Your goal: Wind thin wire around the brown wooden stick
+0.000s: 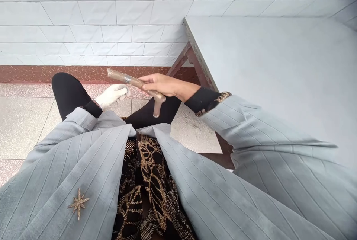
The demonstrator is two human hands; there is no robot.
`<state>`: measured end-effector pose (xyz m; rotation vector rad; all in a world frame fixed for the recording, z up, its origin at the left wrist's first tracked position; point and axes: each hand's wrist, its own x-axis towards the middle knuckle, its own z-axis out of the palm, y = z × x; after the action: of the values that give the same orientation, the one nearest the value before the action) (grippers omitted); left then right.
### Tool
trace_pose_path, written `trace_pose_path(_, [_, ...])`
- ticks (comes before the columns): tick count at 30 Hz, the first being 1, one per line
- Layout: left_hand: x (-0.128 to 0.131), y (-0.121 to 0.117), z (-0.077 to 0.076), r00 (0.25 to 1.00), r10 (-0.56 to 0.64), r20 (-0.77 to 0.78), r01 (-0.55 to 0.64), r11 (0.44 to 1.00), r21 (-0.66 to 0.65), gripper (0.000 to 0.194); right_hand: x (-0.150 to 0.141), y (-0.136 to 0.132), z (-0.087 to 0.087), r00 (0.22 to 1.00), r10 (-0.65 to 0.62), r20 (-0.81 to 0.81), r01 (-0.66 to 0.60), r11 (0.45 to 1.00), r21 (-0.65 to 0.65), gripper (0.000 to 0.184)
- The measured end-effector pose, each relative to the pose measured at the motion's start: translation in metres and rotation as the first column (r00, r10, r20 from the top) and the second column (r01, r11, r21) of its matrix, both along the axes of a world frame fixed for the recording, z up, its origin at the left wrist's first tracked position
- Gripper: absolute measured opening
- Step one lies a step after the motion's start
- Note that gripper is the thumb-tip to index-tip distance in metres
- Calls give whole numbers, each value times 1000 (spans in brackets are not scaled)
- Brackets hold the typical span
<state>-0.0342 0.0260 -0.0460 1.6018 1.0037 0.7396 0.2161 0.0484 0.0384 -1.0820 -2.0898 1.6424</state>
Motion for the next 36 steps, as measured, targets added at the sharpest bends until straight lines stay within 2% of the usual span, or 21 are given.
trace_pose_path(2, [6,-5,7,999,-20,-45,21,1000,20,26,9,-11,1,998,4,-70,-10,997,-80,9])
trace_pose_path(5, [12,-8,18,989,-24,-143,34,997,68,22,15,-18,3,995,-10,-97,-2,992,-123,22])
trace_pose_path(10, [12,-6,30,930,94,-356,5,963,268,19,8,-15,-2,984,-159,-82,157,987,-27,32])
trace_pose_path(13, [8,-5,31,916,97,-389,20,958,287,14,5,-14,-4,977,-194,-91,196,981,9,29])
trace_pose_path(17, [7,-2,29,946,-41,-323,89,987,137,18,7,-10,-3,961,-236,-142,243,969,38,11])
trace_pose_path(19, [10,-2,28,952,-65,-300,99,990,99,20,10,-4,-2,947,-281,-153,294,954,64,9])
trace_pose_path(21, [13,-4,29,946,-3,-324,62,983,170,22,12,3,-3,937,-323,-130,338,934,118,10])
trace_pose_path(23, [16,-9,30,910,101,-402,32,949,312,22,15,10,-4,934,-353,-62,358,912,202,12])
trace_pose_path(26, [17,-19,38,793,264,-549,40,877,479,21,19,18,-9,928,-361,91,296,866,404,22])
trace_pose_path(28, [14,-24,48,710,356,-608,45,838,544,22,20,21,-12,926,-337,169,196,813,548,27])
trace_pose_path(30, [10,-26,61,647,413,-641,63,808,585,24,21,22,-15,932,-288,220,92,776,625,32])
trace_pose_path(32, [6,-25,76,572,459,-680,104,781,616,27,22,21,-15,938,-211,276,-7,783,622,38])
trace_pose_path(34, [4,-20,91,515,459,-724,196,759,621,29,23,18,-11,938,-105,329,-108,814,570,44])
trace_pose_path(36, [2,-14,104,526,403,-749,249,770,588,29,24,13,-4,932,14,362,-205,844,496,50])
